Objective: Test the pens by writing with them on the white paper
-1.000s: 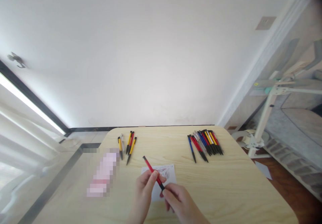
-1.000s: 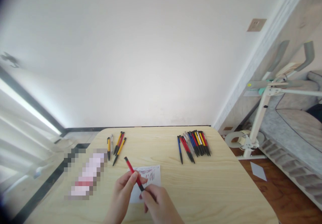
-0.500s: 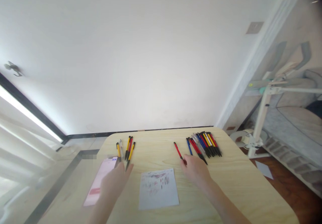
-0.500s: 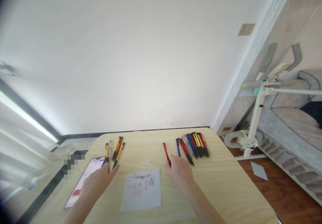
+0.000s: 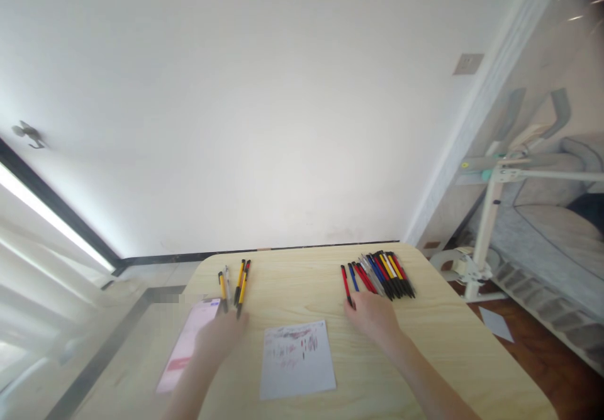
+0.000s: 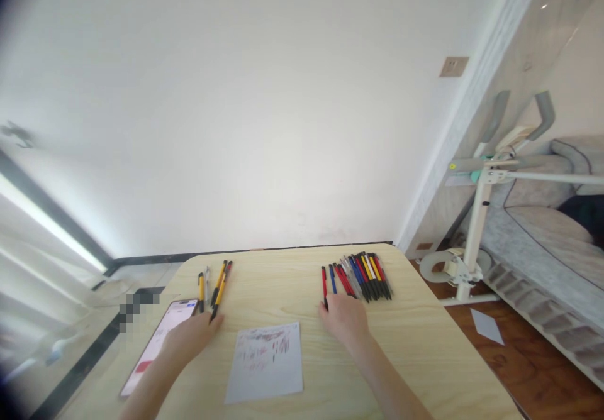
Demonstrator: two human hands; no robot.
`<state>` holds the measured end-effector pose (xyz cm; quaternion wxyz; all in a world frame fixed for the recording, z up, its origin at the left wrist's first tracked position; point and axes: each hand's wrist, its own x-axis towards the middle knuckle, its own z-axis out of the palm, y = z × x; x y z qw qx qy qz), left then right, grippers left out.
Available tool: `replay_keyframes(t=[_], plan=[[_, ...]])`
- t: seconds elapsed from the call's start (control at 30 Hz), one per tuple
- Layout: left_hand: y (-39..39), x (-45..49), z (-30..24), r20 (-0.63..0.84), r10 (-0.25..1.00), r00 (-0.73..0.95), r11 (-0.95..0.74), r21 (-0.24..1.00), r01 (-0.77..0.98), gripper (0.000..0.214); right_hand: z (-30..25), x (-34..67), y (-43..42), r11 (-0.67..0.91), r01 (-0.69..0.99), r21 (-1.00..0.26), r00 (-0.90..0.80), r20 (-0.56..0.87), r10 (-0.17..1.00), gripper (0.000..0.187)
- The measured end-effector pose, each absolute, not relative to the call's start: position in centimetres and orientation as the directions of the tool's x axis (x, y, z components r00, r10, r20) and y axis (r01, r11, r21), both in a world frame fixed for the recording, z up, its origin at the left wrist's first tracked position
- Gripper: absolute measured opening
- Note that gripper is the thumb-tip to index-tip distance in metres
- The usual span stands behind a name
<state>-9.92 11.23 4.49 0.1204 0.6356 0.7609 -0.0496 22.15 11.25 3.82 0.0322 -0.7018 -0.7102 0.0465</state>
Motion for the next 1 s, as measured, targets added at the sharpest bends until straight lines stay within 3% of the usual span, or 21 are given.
replay_keyframes(t=[0.3,0.43,0.53,0.63,0.73,0.87,1.0], plan=[[10.5,-9.2,5.1,-0.255,0.957,-0.141,0.177,0.123,0.976,0.038,4.1,21.4,9.3,0.045,0.972,-0.229,-0.024,0.095,0.995,0.033],[8.0,-7.4,5.9,-0.216,0.973,-0.076,0.116,0.176,0.978,0.033,3.7,19.7,7.6,0.117,0.867,-0.484,-0.093,0.073,0.993,0.034],[5.3,-5.1,5.7,-0.156,0.988,0.011,0.047,0.365,0.930,0.033,3.3,17.2,5.9,0.148,0.680,-0.718,-0.198,0.014,0.980,0.036],[2.9,-3.0,5.0,-0.107,0.992,0.065,-0.002,0.504,0.864,0.031,3.3,14.5,4.5,0.089,0.544,-0.834,-0.269,-0.072,0.960,0.039],[2.2,-2.5,4.5,-0.059,0.997,0.047,-0.012,0.487,0.873,0.031,3.6,12.9,3.6,0.123,0.568,-0.814,-0.268,-0.042,0.962,0.031],[4.2,-3.7,4.7,-0.046,0.996,-0.073,0.085,0.373,0.924,0.037,3.8,13.1,3.5,0.209,0.715,-0.667,-0.223,0.066,0.973,0.021],[7.0,-4.5,4.7,-0.073,0.989,-0.132,0.147,0.272,0.951,0.043,3.4,13.8,3.4,0.255,0.748,-0.612,-0.254,0.091,0.963,0.019]])
